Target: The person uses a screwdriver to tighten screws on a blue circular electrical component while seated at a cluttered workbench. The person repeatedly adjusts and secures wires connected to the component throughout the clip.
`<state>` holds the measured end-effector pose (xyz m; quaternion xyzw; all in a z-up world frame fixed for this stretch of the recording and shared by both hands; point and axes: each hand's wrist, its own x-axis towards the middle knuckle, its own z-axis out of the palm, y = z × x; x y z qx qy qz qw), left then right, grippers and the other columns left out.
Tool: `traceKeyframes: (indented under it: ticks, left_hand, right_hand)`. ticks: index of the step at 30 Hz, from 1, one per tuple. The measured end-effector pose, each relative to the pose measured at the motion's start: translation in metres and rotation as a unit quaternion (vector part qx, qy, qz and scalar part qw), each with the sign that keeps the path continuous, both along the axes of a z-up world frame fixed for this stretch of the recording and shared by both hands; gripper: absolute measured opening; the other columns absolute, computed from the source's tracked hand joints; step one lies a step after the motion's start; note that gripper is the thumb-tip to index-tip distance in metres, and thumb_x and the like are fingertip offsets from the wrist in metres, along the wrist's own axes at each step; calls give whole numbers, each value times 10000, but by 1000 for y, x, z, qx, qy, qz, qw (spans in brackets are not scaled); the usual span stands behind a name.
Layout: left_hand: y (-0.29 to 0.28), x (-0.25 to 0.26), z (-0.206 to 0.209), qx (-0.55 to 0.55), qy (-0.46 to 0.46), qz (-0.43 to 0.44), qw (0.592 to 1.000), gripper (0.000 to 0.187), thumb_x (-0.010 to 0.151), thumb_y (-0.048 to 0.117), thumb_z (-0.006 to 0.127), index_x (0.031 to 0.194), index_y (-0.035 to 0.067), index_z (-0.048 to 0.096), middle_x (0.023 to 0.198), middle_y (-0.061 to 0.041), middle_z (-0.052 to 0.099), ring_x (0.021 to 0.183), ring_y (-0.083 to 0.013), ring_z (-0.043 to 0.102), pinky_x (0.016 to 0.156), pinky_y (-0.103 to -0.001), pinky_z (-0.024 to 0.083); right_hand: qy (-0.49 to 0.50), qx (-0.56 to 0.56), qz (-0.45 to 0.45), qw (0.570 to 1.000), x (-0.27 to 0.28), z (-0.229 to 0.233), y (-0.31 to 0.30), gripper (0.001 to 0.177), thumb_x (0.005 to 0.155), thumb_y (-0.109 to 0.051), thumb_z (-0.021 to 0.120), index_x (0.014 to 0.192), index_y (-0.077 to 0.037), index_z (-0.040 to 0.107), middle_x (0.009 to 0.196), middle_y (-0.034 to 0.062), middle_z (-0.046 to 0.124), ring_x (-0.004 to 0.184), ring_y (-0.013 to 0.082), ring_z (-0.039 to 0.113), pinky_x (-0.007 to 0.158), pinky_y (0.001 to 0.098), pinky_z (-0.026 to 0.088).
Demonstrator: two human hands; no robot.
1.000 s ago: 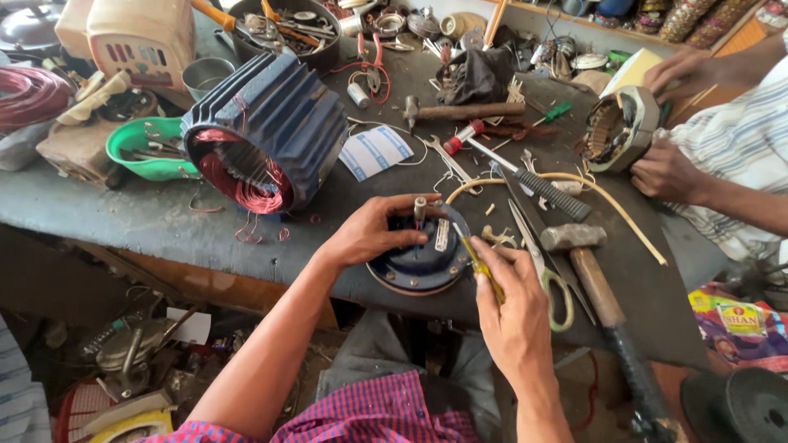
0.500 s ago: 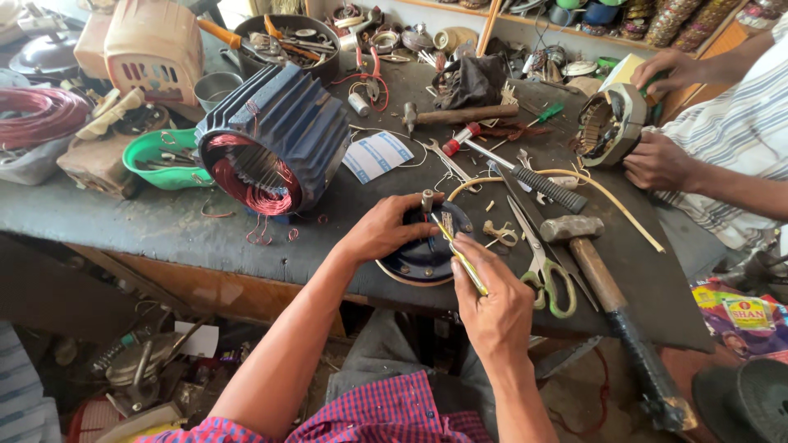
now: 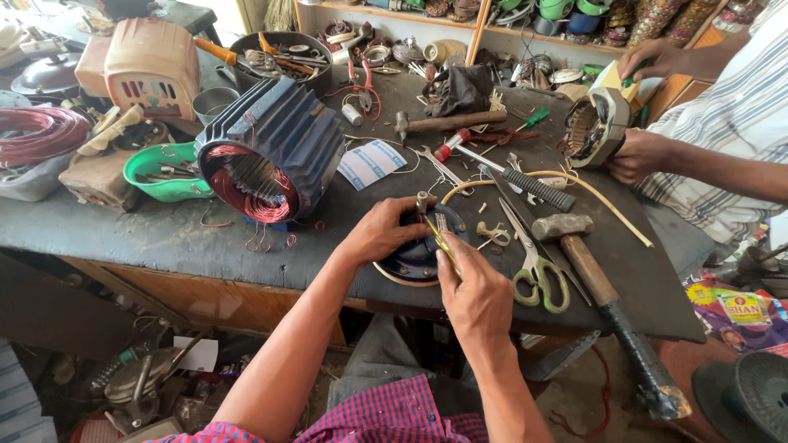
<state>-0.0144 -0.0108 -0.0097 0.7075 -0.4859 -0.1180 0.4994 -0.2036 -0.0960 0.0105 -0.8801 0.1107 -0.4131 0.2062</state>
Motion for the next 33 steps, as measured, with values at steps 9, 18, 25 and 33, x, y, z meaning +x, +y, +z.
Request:
traceKeyframes:
  ticks: [9, 18, 25, 33]
  left_hand:
    - [0, 0, 1, 7, 14, -1, 1000, 511, 855, 196, 740, 1338, 56, 653, 1045, -152, 771, 999, -220, 728, 920, -360, 529]
    - [-1, 5, -3, -9, -1, -12, 1000, 505, 852, 177, 739, 1336, 56, 661, 1119, -171, 766, 1064, -230, 734, 943, -364, 525]
    - [8, 4, 4, -68, 117, -84, 987, 620, 898, 198, 758, 1451, 42, 526, 1266, -87, 711, 1121, -143, 660, 894, -314, 536]
    - [-7, 4, -3, -171, 189, -37, 966, 501, 988, 111, 692, 1471, 46, 574, 1002, -60, 767, 952, -81, 686, 882, -255, 559]
  right_hand:
    - [23, -138, -34, 990, 4, 1, 11, 292, 905, -62, 671, 1187, -57, 746, 1258, 93, 736, 952, 265, 739, 818, 359, 591]
    - [49, -108, -2, 993, 11, 7, 12, 328, 890, -44, 647, 1207, -18, 729, 1273, 145, 716, 919, 297, 704, 839, 371, 578]
    - [57, 51, 75, 994, 4, 22, -8, 297, 942, -42, 632, 1231, -8, 692, 1122, 192, 736, 972, 373, 727, 799, 418, 572]
    - [89, 57, 81, 991, 8, 25, -24, 302, 906, -49, 660, 1203, -22, 710, 1050, 183, 744, 890, 361, 730, 749, 420, 562]
